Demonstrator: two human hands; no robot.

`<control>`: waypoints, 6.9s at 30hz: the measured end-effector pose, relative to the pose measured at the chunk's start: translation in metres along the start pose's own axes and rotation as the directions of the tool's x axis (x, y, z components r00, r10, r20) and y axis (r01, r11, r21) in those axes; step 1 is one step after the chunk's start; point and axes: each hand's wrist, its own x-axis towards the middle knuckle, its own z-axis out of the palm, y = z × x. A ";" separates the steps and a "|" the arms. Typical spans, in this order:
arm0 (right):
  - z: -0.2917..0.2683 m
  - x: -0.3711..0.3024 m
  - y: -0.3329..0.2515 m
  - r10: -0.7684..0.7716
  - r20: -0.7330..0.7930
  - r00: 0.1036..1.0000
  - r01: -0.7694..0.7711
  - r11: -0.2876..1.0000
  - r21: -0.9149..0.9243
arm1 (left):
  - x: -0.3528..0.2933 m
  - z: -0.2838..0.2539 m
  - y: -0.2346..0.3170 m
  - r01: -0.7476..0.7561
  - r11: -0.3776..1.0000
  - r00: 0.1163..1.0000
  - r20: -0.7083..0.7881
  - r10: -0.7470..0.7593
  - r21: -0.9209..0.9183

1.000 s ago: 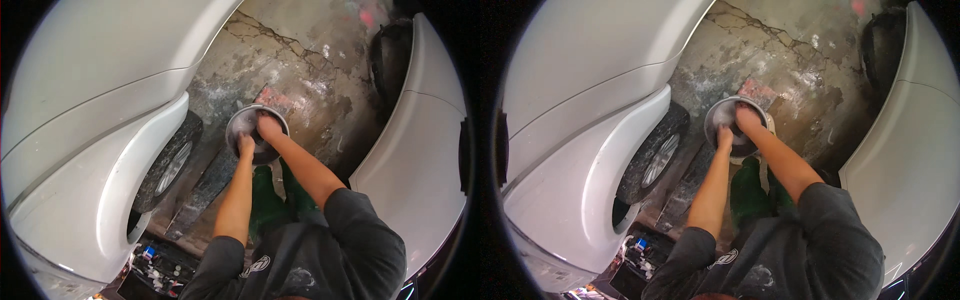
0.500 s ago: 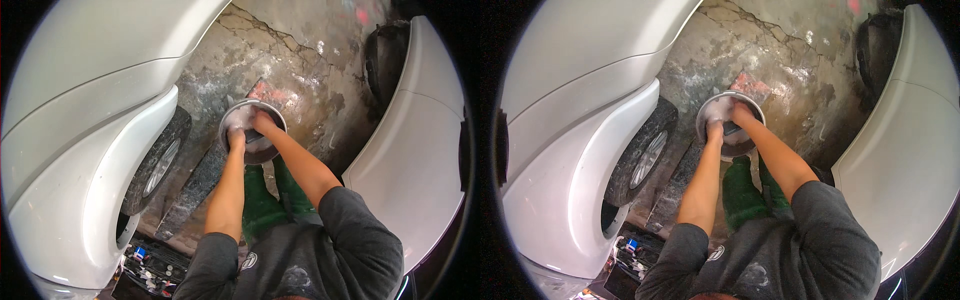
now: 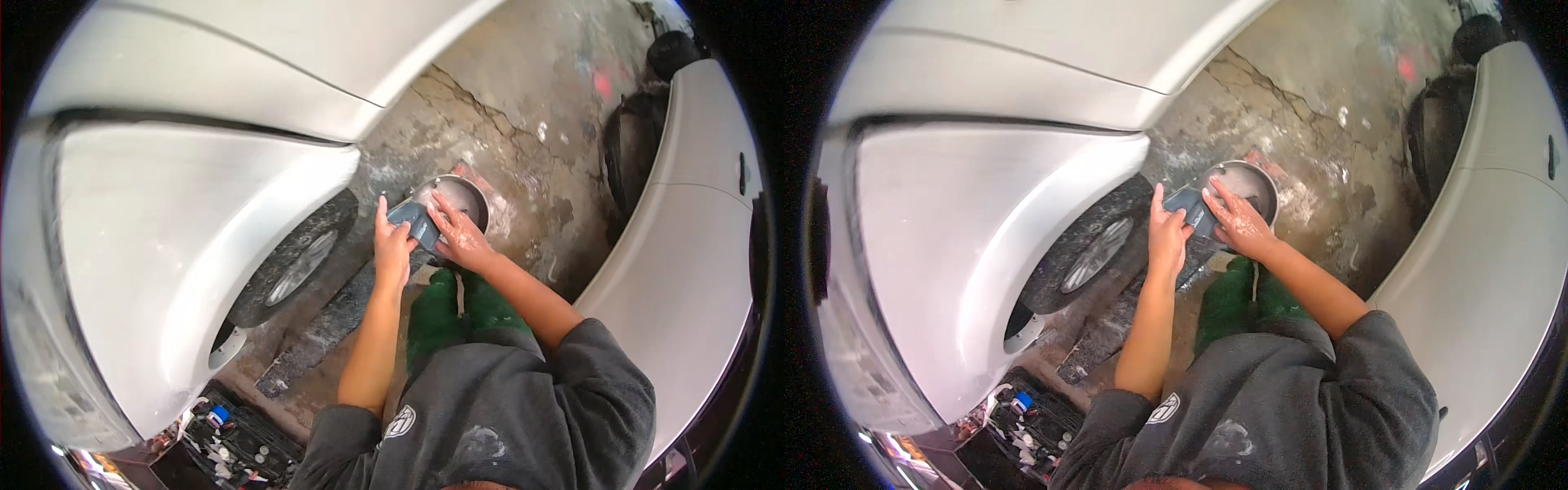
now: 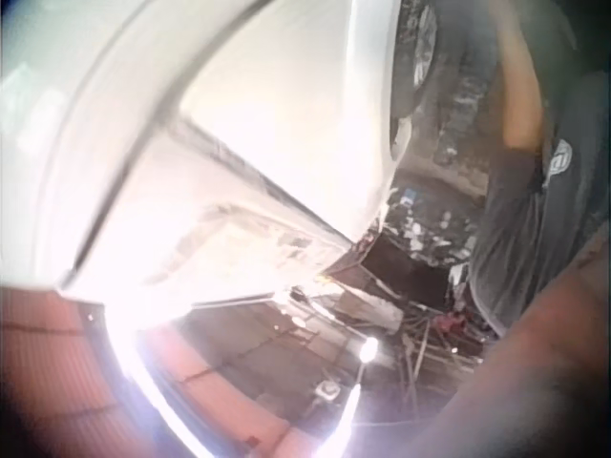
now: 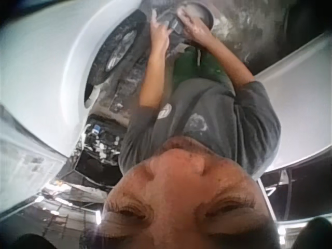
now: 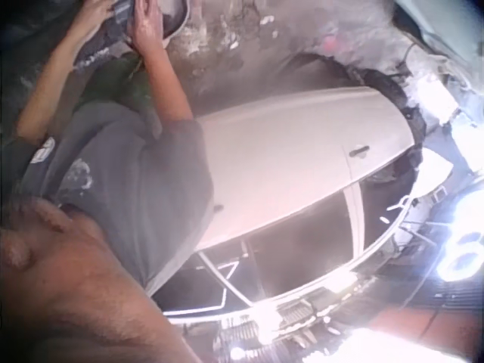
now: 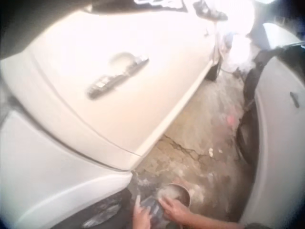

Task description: The person is sanding the surface of a white vehicle canopy using a hand-held sanding block, frequently dipping the block into a bucket of water to wet-sand the paint.

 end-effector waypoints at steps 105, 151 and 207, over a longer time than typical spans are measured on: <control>-0.169 0.394 -0.384 -0.221 -0.430 0.875 0.483 0.457 0.747 | -0.098 0.014 0.634 0.405 -0.662 -0.131 0.757 0.641 0.631; -0.158 0.385 -0.350 -0.183 -0.337 0.924 0.383 0.474 0.793 | -0.100 0.017 0.630 0.397 -0.661 -0.141 0.754 0.642 0.637; -0.190 0.158 0.196 -0.014 0.710 0.704 0.133 0.985 -0.113 | -0.113 0.045 0.410 -0.234 0.354 -0.003 -0.364 0.931 0.906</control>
